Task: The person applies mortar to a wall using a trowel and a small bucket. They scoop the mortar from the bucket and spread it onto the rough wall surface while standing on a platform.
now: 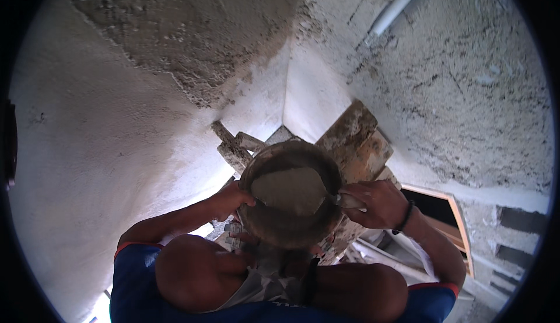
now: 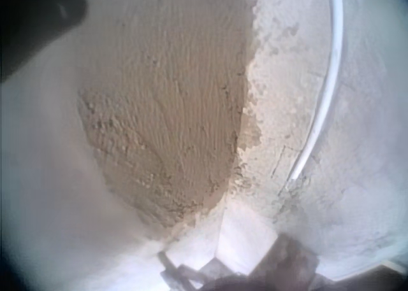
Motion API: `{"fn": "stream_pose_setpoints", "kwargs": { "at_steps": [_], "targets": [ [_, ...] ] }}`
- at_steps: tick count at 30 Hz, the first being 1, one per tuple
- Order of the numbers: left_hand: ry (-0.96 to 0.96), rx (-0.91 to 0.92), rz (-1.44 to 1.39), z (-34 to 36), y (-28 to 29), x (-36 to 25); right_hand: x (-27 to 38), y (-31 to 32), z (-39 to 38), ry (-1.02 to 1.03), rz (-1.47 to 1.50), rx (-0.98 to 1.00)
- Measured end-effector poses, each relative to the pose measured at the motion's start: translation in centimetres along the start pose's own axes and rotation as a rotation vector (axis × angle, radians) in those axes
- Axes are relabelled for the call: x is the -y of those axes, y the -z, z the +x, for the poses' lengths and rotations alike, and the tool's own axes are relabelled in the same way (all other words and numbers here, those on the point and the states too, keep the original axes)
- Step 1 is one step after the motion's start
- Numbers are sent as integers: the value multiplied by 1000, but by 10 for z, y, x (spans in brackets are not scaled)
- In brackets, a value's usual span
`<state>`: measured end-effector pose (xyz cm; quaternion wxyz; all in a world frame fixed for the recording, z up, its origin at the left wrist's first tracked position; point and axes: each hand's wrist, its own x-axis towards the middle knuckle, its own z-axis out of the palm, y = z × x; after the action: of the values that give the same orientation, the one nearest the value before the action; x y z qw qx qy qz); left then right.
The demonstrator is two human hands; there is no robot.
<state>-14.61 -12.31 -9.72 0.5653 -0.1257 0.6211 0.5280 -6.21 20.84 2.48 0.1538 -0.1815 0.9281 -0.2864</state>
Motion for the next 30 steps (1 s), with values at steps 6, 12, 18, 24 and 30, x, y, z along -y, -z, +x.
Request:
{"fn": "stream_pose_setpoints", "kwargs": {
  "at_steps": [6, 12, 18, 24, 30],
  "targets": [
    [-26, 15, -104, 1, -4, 5, 34, 111, 53, -2, -52, 205],
    [-58, -29, -36, 1, -1, 11, -5, 125, 194, -134, -22, 592],
    [23, -7, -16, -16, -8, -7, -12, 194, 238, 106, -267, 43],
    [34, -23, -100, -18, -8, 1, -9, 188, 105, 245, -284, -45],
    [-26, -6, -19, -25, -34, -20, 42, 77, 6, -45, -717, 176]
  ]
}}
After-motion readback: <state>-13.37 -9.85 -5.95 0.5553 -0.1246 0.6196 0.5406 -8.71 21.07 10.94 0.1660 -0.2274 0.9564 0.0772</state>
